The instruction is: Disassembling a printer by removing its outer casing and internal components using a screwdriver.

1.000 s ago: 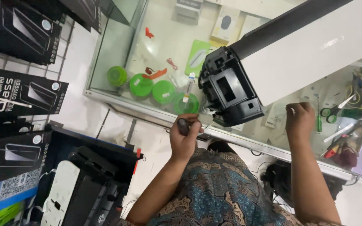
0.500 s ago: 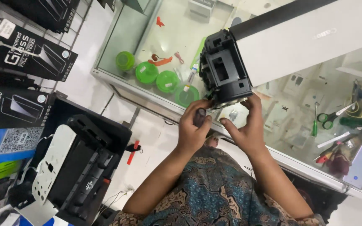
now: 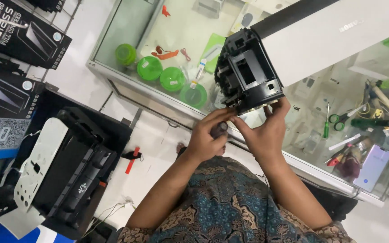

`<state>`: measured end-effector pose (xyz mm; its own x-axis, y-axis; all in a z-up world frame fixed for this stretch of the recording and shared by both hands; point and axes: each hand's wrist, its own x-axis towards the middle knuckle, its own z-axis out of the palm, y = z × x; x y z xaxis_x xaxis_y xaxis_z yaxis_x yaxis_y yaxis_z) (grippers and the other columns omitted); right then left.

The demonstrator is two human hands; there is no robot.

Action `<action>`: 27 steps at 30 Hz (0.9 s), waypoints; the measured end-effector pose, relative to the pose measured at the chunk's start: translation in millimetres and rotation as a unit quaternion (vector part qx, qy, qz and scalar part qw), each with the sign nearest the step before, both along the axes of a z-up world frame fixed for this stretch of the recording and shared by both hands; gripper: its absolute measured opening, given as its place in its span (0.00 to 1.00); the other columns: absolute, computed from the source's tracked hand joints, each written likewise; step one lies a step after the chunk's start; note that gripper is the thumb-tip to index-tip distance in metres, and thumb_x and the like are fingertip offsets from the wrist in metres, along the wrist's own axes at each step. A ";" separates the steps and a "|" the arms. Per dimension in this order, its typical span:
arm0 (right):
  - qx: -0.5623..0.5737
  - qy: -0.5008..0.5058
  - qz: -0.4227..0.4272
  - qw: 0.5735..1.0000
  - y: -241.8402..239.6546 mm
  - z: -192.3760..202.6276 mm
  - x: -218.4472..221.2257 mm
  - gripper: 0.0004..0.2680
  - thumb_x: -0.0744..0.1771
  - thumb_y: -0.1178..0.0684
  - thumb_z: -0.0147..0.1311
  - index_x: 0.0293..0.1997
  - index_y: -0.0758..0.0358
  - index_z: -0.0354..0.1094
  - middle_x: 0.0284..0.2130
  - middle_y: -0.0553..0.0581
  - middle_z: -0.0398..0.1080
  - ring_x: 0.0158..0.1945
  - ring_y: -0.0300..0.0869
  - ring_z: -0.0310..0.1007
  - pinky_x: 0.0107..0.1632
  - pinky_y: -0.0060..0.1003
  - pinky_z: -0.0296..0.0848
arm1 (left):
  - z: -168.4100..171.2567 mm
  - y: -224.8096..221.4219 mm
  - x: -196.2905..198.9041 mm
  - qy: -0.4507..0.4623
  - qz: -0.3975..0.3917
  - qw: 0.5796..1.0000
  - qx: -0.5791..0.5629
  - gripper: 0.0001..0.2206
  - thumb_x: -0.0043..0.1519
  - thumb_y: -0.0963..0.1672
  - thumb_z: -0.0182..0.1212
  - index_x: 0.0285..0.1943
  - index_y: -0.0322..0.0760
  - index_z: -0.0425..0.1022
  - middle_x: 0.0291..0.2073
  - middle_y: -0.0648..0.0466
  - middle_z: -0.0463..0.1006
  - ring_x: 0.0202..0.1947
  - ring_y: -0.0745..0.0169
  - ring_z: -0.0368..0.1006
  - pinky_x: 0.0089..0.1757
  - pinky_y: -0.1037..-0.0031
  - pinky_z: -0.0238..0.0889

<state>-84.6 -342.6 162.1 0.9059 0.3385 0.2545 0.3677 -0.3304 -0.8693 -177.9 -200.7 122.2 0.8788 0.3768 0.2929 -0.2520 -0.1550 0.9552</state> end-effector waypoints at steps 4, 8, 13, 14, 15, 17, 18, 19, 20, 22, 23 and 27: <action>-0.022 0.017 -0.044 0.999 6.9 5.2 -2.4 0.39 0.57 0.53 0.78 0.64 0.78 0.44 0.54 0.82 0.65 0.60 0.74 0.66 0.60 0.66 0.69 | 2.4 1.6 -8.5 0.010 -0.001 0.999 -0.034 0.21 0.49 0.35 0.63 0.54 0.33 0.82 0.51 0.43 0.82 0.55 0.41 0.78 0.52 0.61 0.70; -0.037 0.010 -0.071 0.997 12.9 5.9 -7.6 0.34 0.60 0.52 0.76 0.62 0.73 0.47 0.52 0.78 0.69 0.57 0.72 0.69 0.56 0.66 0.71 | 8.8 3.6 -11.3 0.011 -0.028 1.000 -0.008 0.21 0.49 0.36 0.64 0.54 0.33 0.81 0.53 0.40 0.81 0.56 0.39 0.76 0.53 0.58 0.71; -0.093 -0.017 -0.082 0.992 14.3 10.9 -4.4 0.32 0.60 0.52 0.75 0.60 0.73 0.48 0.48 0.81 0.71 0.50 0.76 0.70 0.49 0.67 0.73 | 3.0 17.6 -4.5 -0.008 -0.052 0.999 -0.002 0.21 0.50 0.36 0.64 0.55 0.31 0.80 0.54 0.37 0.80 0.56 0.35 0.75 0.52 0.54 0.71; -0.077 -0.012 -0.071 0.994 14.7 11.4 -3.2 0.33 0.60 0.54 0.74 0.61 0.74 0.46 0.52 0.82 0.69 0.53 0.77 0.68 0.51 0.68 0.72 | 2.0 21.4 -4.0 0.007 -0.074 0.997 -0.023 0.20 0.52 0.37 0.64 0.56 0.32 0.79 0.55 0.38 0.80 0.57 0.37 0.75 0.54 0.55 0.71; -0.061 -0.006 -0.057 0.996 14.9 11.0 -3.4 0.33 0.61 0.56 0.74 0.63 0.75 0.44 0.55 0.84 0.66 0.55 0.78 0.66 0.52 0.69 0.70 | 0.3 24.5 -5.8 0.024 -0.093 0.994 -0.045 0.20 0.54 0.38 0.64 0.58 0.34 0.79 0.56 0.39 0.80 0.57 0.39 0.75 0.55 0.57 0.70; -0.039 -0.006 -0.029 0.999 12.7 6.9 -5.9 0.36 0.61 0.61 0.73 0.68 0.76 0.39 0.60 0.84 0.62 0.59 0.80 0.61 0.54 0.73 0.67 | -24.6 31.2 -8.0 0.049 -0.082 0.993 -0.076 0.20 0.54 0.38 0.65 0.58 0.36 0.80 0.53 0.42 0.81 0.55 0.44 0.77 0.53 0.61 0.71; -0.013 -0.008 0.000 1.000 13.3 5.0 -6.3 0.39 0.61 0.66 0.72 0.72 0.76 0.34 0.66 0.84 0.57 0.63 0.82 0.57 0.56 0.76 0.64 | -36.7 35.8 -9.1 0.071 -0.069 0.990 -0.103 0.19 0.55 0.38 0.66 0.58 0.38 0.81 0.51 0.44 0.83 0.53 0.50 0.79 0.51 0.64 0.72; -0.013 -0.007 0.004 1.000 9.7 -0.3 -9.9 0.39 0.61 0.66 0.72 0.72 0.76 0.34 0.66 0.84 0.57 0.63 0.82 0.57 0.56 0.76 0.64 | -40.7 42.5 -16.0 0.072 -0.065 0.990 -0.104 0.19 0.55 0.38 0.66 0.58 0.38 0.81 0.51 0.44 0.83 0.53 0.50 0.79 0.51 0.64 0.72; -0.007 -0.004 0.007 1.000 6.1 -5.4 -13.2 0.39 0.62 0.64 0.72 0.73 0.75 0.34 0.67 0.81 0.54 0.66 0.79 0.57 0.60 0.75 0.63 | -44.6 49.2 -22.9 0.090 -0.045 0.982 -0.161 0.19 0.57 0.38 0.61 0.59 0.37 0.79 0.51 0.45 0.83 0.50 0.54 0.80 0.50 0.66 0.73; -0.002 0.000 0.013 1.000 4.1 -23.0 -20.0 0.38 0.64 0.63 0.72 0.74 0.73 0.34 0.68 0.79 0.51 0.68 0.76 0.56 0.63 0.74 0.61 | -54.1 57.8 -37.6 0.107 -0.022 0.969 -0.220 0.19 0.59 0.38 0.57 0.60 0.36 0.78 0.52 0.46 0.83 0.48 0.59 0.81 0.49 0.68 0.73; 0.003 0.006 -0.003 1.000 5.9 -35.2 -23.1 0.42 0.63 0.63 0.74 0.75 0.69 0.29 0.69 0.78 0.47 0.69 0.77 0.52 0.65 0.75 0.59 | -59.9 59.3 -45.4 0.120 -0.007 0.963 -0.241 0.18 0.60 0.37 0.56 0.59 0.34 0.76 0.49 0.44 0.84 0.44 0.58 0.82 0.47 0.68 0.74; -0.029 0.009 -0.070 0.997 31.1 -46.2 -25.8 0.46 0.64 0.58 0.79 0.75 0.63 0.24 0.70 0.75 0.46 0.72 0.74 0.54 0.69 0.75 0.59 | -43.6 65.0 -68.3 0.209 0.045 0.973 -0.084 0.12 0.59 0.44 0.64 0.50 0.39 0.81 0.39 0.44 0.85 0.44 0.45 0.82 0.41 0.61 0.75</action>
<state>-110.3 -311.5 115.9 0.9495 0.2229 0.2209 0.2989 -0.4278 -0.8531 -246.2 -135.8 78.6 0.8692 0.4692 -0.1561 0.1723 0.0086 0.9850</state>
